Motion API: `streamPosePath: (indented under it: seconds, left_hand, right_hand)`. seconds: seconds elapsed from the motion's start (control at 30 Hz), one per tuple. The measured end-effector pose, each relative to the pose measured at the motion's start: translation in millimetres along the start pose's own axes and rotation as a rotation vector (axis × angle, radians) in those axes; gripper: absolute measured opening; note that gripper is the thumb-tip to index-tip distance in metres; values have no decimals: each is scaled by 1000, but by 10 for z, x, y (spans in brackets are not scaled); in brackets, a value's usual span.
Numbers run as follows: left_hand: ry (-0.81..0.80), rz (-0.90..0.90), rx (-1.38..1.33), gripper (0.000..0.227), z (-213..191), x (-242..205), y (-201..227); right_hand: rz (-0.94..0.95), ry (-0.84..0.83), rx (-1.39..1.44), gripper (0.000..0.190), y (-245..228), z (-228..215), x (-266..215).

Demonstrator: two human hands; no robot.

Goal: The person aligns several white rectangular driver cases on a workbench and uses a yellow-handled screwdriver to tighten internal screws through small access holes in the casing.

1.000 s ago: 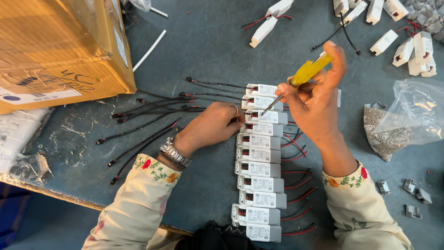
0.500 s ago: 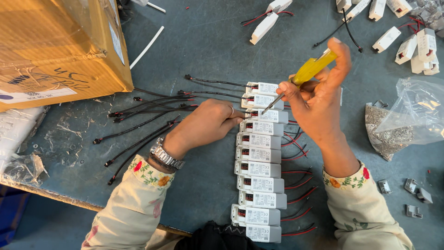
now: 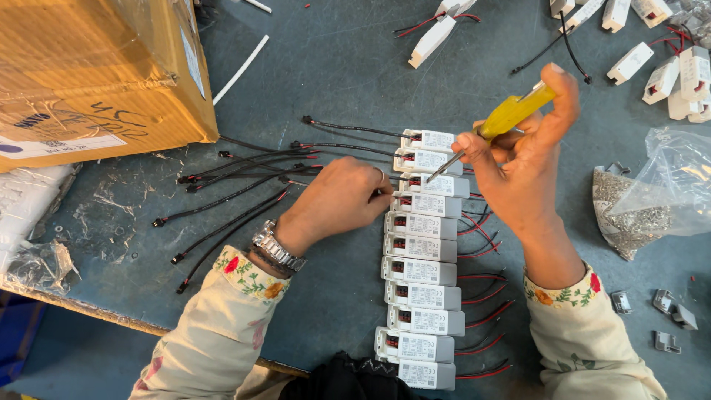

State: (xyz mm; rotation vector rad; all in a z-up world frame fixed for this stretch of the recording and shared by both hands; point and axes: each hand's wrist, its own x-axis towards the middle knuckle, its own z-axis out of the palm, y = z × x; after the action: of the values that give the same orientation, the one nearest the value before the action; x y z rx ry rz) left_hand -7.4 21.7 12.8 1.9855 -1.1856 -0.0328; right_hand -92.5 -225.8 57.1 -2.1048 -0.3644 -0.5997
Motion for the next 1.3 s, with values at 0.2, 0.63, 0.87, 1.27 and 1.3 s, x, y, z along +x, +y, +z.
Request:
streamPosePath:
  seconds: [0.2, 0.63, 0.87, 1.27, 1.3]
  left_hand:
    - [-11, -31, 82, 13, 77, -15, -41]
    - [-12, 19, 127, 14, 128, -31, -52]
    - [31, 79, 163, 17, 166, -26, -67]
    - [26, 117, 169, 18, 243, -44, -104]
    - [30, 117, 166, 18, 239, -46, -108]
  right_hand:
    - [-32, 2, -65, 88, 4, 0, -12]
    - [-49, 30, -124, 91, -31, 39, -40]
    - [-62, 54, -94, 92, -189, 78, -95]
    - [-25, -12, -29, 92, -346, 91, -164]
    - [-20, -16, -24, 92, -322, 99, -147]
